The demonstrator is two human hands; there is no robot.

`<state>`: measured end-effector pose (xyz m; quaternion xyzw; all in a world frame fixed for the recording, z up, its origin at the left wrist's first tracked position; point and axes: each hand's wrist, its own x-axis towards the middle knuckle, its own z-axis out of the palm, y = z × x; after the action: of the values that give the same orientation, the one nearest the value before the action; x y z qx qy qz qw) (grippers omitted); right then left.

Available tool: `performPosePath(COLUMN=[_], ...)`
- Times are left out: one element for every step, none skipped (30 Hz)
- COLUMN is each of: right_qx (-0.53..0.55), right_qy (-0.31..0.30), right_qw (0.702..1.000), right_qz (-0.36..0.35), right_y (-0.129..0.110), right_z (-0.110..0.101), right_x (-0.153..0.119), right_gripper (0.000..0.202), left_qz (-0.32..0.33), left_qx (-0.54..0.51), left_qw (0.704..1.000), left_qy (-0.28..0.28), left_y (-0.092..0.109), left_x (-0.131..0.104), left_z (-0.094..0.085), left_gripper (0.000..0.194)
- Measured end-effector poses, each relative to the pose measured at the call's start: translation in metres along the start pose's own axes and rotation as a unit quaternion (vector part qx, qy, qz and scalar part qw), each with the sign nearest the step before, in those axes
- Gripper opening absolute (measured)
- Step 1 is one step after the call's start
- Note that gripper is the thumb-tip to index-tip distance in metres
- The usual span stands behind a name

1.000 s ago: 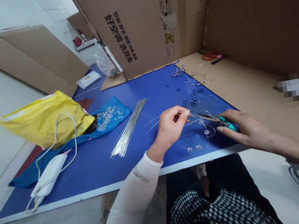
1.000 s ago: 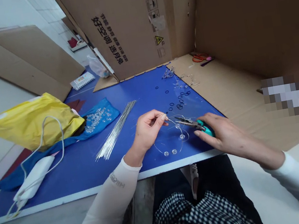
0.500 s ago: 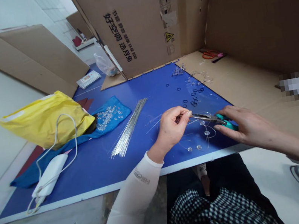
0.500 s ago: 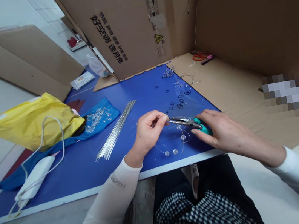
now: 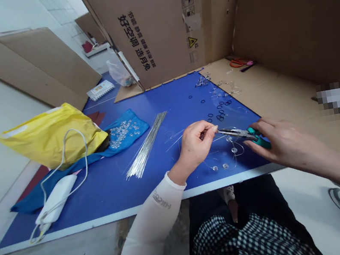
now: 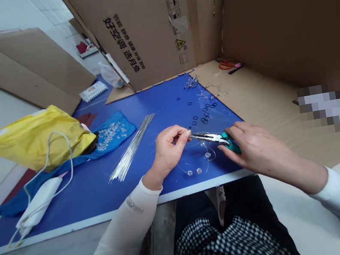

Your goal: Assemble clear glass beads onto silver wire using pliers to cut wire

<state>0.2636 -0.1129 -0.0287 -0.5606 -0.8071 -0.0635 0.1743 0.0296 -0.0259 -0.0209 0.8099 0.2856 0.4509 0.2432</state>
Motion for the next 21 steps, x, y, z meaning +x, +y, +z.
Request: performPosePath(right_qx=[-0.004,-0.007,-0.010,-0.012,-0.012,-0.012,-0.011,-0.010,-0.010,-0.012,-0.016,-0.020,-0.025,-0.028,-0.030,-0.029,-0.028,-0.027,-0.025,-0.025,-0.025], right_qy=[0.000,-0.001,-0.002,-0.003,-0.004,-0.005,-0.006,-0.006,-0.006,-0.005,-0.005,-0.006,-0.007,-0.009,-0.010,-0.012,-0.013,-0.014,-0.017,-0.020,-0.022], right_qw=[1.000,1.000,1.000,1.000,1.000,1.000,1.000,1.000,1.000,1.000,1.000,1.000,1.000,1.000,1.000,1.000,1.000,1.000,1.000,0.999,0.999], right_qz=[0.000,0.001,0.001,0.002,0.002,0.002,0.002,0.001,0.000,-0.001,-0.002,-0.003,-0.002,-0.001,-0.001,-0.002,-0.002,-0.003,-0.005,-0.006,-0.007], right_y=[-0.0002,-0.0003,-0.0005,-0.0007,-0.0009,-0.0011,-0.0013,-0.0016,-0.0018,-0.0020,-0.0022,-0.0023,-0.0024,-0.0022,-0.0020,-0.0016,-0.0011,-0.0006,0.0000,0.0005,0.0008], right_z=[0.0000,-0.0002,-0.0007,-0.0013,-0.0022,-0.0031,-0.0039,-0.0047,-0.0053,-0.0057,-0.0059,-0.0059,-0.0057,-0.0055,-0.0052,-0.0050,-0.0048,-0.0048,-0.0048,-0.0049,-0.0051], right_x=[0.0001,0.0002,0.0002,0.0002,0.0002,0.0001,0.0001,0.0002,0.0002,0.0003,0.0003,0.0004,0.0005,0.0006,0.0007,0.0007,0.0008,0.0008,0.0008,0.0007,0.0006], right_gripper=[0.037,0.037,0.038,0.038,0.038,0.038,0.038,0.037,0.037,0.037,0.037,0.037,0.038,0.038,0.038,0.038,0.038,0.037,0.037,0.038,0.038], left_qz=[0.000,-0.001,-0.001,-0.002,-0.001,0.000,0.000,0.001,0.000,-0.002,-0.003,-0.003,-0.003,-0.003,-0.002,-0.001,0.002,0.004,0.007,0.010,0.014], left_qx=[0.000,0.000,-0.001,-0.003,-0.005,-0.008,-0.010,-0.011,-0.011,-0.009,-0.006,-0.005,-0.004,-0.004,-0.004,-0.004,-0.003,-0.002,-0.001,0.000,0.000], left_qw=[1.000,1.000,1.000,1.000,1.000,1.000,1.000,1.000,1.000,1.000,1.000,1.000,1.000,1.000,1.000,1.000,1.000,1.000,1.000,1.000,1.000], left_qy=[0.000,0.000,0.001,0.002,0.002,0.003,0.003,0.003,0.003,0.003,0.002,0.002,0.001,0.000,-0.001,-0.002,-0.001,-0.001,-0.002,-0.001,-0.001], left_y=[-0.0002,-0.0004,-0.0006,-0.0006,-0.0007,-0.0006,-0.0006,-0.0006,-0.0005,-0.0005,-0.0005,-0.0006,-0.0006,-0.0006,-0.0007,-0.0009,-0.0010,-0.0012,-0.0014,-0.0015,-0.0015], left_x=[0.0000,0.0001,0.0002,0.0003,0.0004,0.0005,0.0006,0.0006,0.0006,0.0006,0.0006,0.0005,0.0005,0.0004,0.0004,0.0003,0.0002,0.0002,0.0001,0.0001,0.0001], left_z=[0.0001,0.0001,0.0001,0.0002,0.0001,0.0001,0.0001,0.0000,0.0000,0.0000,-0.0001,-0.0001,-0.0002,-0.0003,-0.0003,-0.0004,-0.0004,-0.0005,-0.0005,-0.0005,-0.0004], left_gripper=[0.024,0.024,0.024,0.024,0.024,0.025,0.025,0.025,0.025,0.025,0.026,0.026,0.026,0.026,0.026,0.026,0.026,0.026,0.026,0.026,0.026])
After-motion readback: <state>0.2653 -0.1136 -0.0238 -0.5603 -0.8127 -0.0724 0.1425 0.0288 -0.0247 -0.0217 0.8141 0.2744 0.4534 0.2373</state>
